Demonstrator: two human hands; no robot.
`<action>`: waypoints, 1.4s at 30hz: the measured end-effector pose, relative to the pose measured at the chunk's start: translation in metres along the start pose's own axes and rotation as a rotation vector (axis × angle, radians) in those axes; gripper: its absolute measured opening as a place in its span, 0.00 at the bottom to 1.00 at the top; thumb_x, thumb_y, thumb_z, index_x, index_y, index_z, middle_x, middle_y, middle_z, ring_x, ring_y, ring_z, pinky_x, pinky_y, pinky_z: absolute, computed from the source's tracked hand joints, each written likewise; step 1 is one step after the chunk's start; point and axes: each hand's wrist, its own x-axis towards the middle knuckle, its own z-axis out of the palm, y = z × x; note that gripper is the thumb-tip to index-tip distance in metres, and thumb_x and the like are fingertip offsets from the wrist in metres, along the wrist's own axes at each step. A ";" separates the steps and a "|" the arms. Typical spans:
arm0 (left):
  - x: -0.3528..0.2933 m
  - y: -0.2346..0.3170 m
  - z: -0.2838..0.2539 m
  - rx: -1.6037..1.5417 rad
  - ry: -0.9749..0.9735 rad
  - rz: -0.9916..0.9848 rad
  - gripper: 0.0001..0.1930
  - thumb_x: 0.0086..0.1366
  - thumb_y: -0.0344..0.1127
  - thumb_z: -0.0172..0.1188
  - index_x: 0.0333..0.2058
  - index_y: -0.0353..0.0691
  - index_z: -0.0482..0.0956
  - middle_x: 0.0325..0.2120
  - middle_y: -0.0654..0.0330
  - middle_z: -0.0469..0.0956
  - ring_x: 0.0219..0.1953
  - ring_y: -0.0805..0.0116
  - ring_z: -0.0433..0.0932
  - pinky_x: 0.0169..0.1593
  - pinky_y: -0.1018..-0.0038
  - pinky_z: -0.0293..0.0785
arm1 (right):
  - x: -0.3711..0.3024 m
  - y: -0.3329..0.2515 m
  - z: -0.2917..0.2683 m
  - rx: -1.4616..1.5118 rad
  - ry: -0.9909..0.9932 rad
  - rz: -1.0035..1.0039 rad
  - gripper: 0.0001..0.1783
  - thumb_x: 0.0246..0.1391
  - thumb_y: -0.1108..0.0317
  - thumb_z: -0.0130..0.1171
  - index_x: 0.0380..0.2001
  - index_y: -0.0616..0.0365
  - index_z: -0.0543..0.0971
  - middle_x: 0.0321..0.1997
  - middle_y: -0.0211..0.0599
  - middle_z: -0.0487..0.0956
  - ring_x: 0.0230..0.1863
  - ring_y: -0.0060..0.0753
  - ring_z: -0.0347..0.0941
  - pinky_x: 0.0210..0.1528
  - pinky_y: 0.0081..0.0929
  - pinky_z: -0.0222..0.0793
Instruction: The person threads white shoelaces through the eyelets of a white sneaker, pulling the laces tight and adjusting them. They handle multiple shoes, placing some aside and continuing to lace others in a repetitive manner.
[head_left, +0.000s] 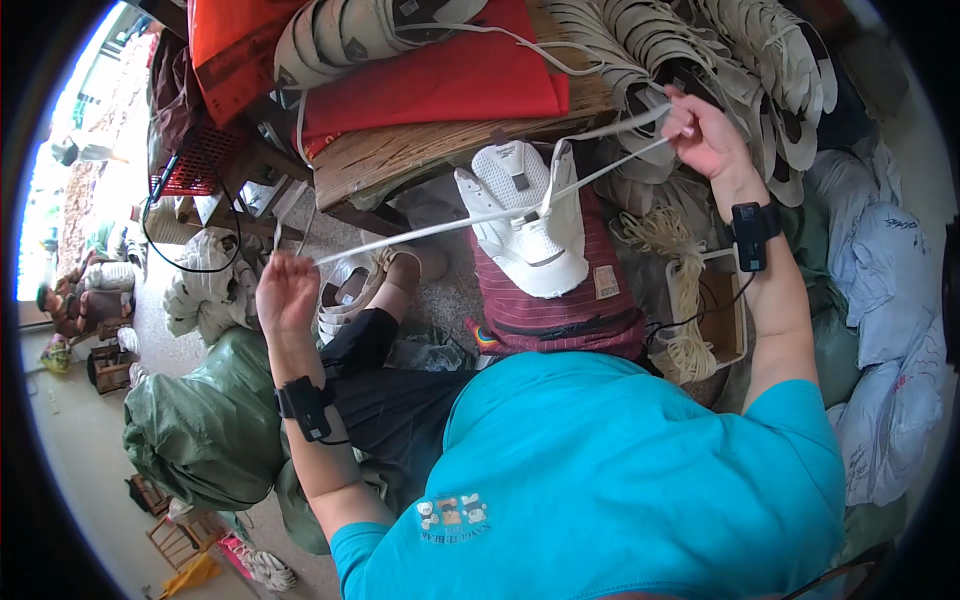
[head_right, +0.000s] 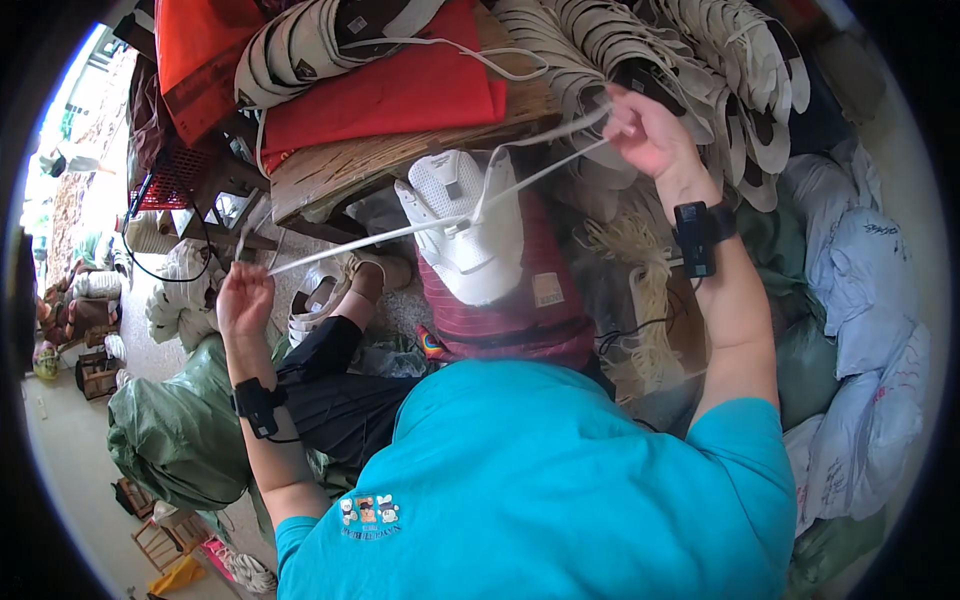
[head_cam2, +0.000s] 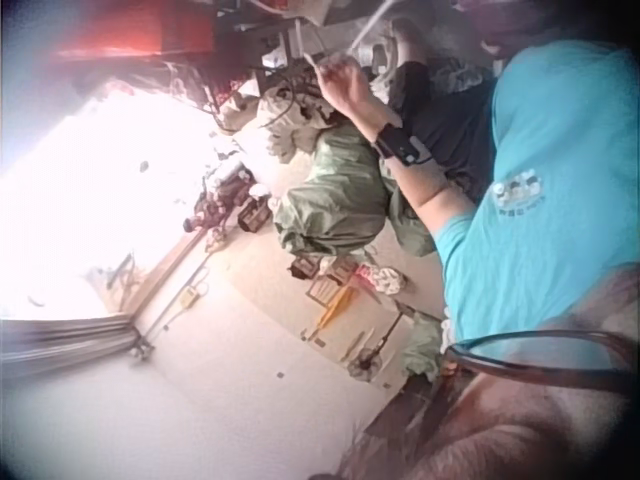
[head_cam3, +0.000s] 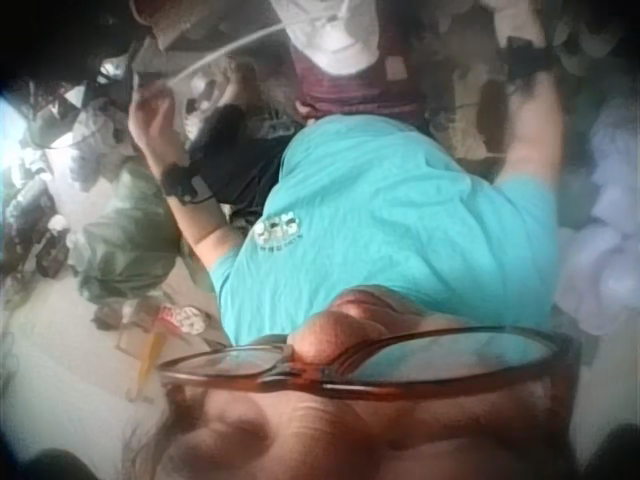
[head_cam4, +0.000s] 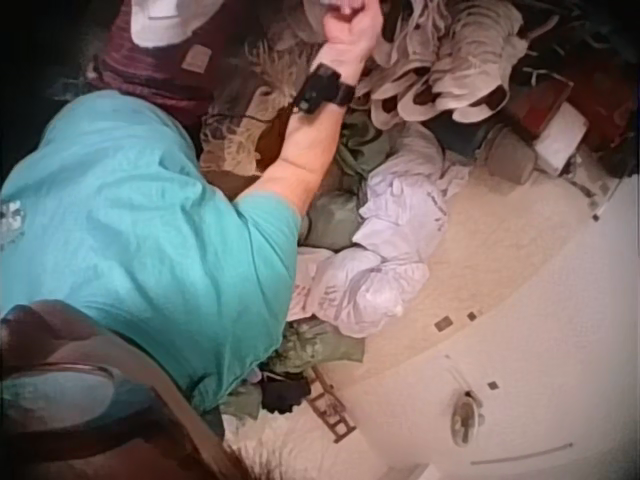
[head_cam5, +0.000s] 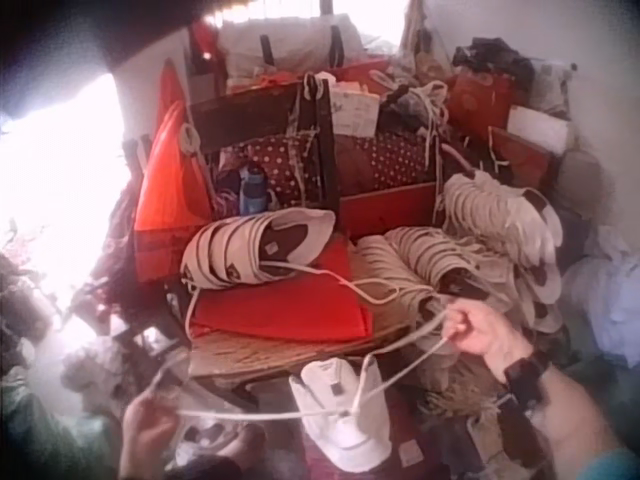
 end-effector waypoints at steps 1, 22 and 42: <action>0.006 0.016 -0.030 -0.024 -0.092 -0.041 0.09 0.75 0.33 0.45 0.34 0.41 0.71 0.21 0.66 0.65 0.25 0.73 0.62 0.36 0.74 0.62 | 0.000 -0.003 -0.009 0.055 0.078 0.021 0.16 0.59 0.77 0.52 0.50 0.65 0.69 0.20 0.22 0.63 0.18 0.19 0.58 0.28 0.21 0.62; -0.038 -0.117 0.059 1.047 -0.242 0.425 0.17 0.75 0.42 0.50 0.52 0.38 0.79 0.28 0.67 0.77 0.24 0.85 0.64 0.28 0.86 0.60 | -0.040 0.077 0.020 -0.748 0.104 -0.088 0.19 0.65 0.66 0.53 0.55 0.62 0.68 0.41 0.36 0.82 0.21 0.12 0.66 0.21 0.11 0.59; -0.050 -0.200 0.093 1.178 -0.460 -0.092 0.15 0.74 0.42 0.52 0.33 0.38 0.80 0.23 0.67 0.77 0.23 0.83 0.70 0.27 0.84 0.66 | -0.036 0.113 0.082 -1.473 -0.305 -0.335 0.06 0.52 0.69 0.61 0.29 0.61 0.76 0.25 0.35 0.77 0.26 0.31 0.74 0.28 0.32 0.69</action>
